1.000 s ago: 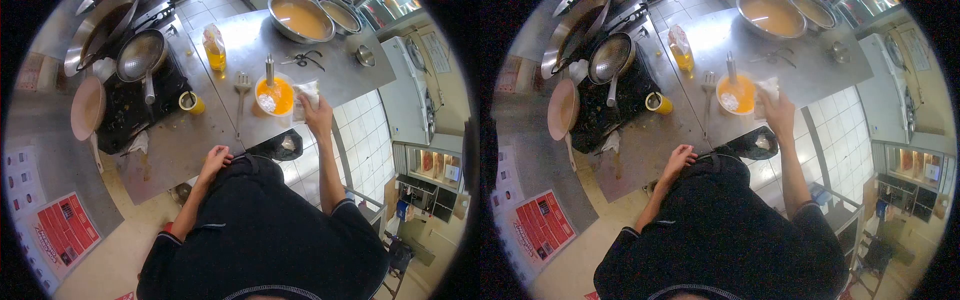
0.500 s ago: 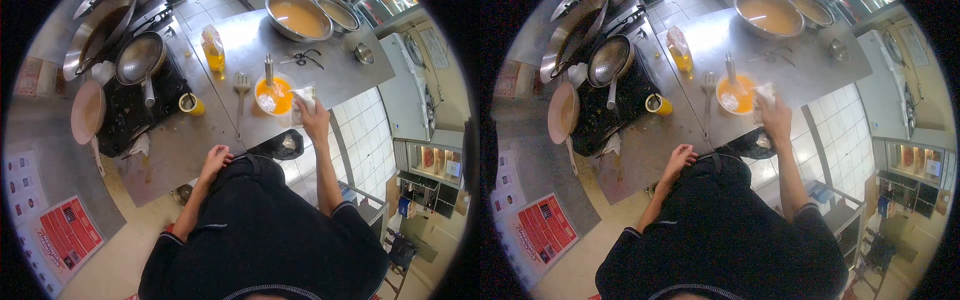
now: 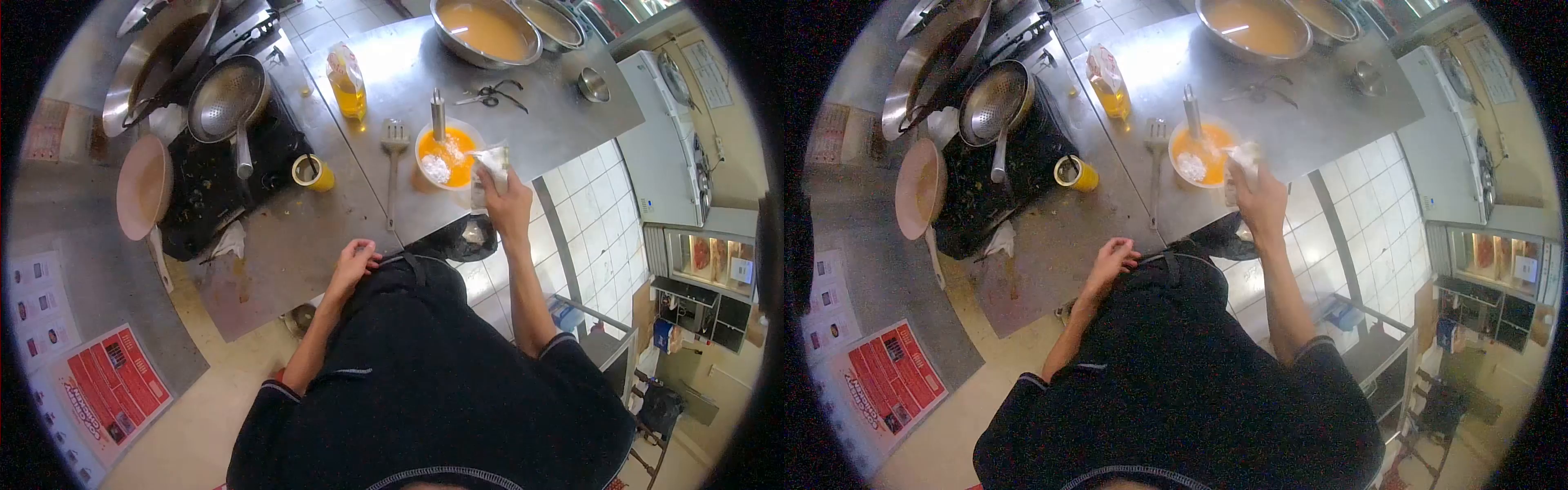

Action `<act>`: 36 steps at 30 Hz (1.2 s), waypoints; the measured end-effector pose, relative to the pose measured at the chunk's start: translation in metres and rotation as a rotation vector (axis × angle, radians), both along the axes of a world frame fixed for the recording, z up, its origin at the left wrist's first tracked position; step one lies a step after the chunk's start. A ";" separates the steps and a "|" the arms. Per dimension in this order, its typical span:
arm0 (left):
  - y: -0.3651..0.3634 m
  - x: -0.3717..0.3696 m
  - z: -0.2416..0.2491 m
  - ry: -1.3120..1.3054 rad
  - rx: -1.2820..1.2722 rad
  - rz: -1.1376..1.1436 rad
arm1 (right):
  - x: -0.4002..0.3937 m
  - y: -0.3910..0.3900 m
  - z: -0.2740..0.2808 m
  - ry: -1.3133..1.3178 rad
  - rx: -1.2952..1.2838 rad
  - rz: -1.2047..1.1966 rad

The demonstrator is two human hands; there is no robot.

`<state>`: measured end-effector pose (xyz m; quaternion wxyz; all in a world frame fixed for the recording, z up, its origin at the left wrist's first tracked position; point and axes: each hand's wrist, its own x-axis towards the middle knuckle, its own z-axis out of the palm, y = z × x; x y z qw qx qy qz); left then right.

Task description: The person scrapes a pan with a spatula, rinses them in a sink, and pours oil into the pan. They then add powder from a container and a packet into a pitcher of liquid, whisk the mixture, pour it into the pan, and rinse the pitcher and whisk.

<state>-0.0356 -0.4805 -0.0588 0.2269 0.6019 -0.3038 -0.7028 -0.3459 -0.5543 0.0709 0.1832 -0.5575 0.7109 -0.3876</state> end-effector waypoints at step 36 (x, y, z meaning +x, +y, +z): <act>0.003 0.001 -0.008 0.008 -0.001 -0.014 | 0.022 0.008 0.013 0.063 0.006 -0.032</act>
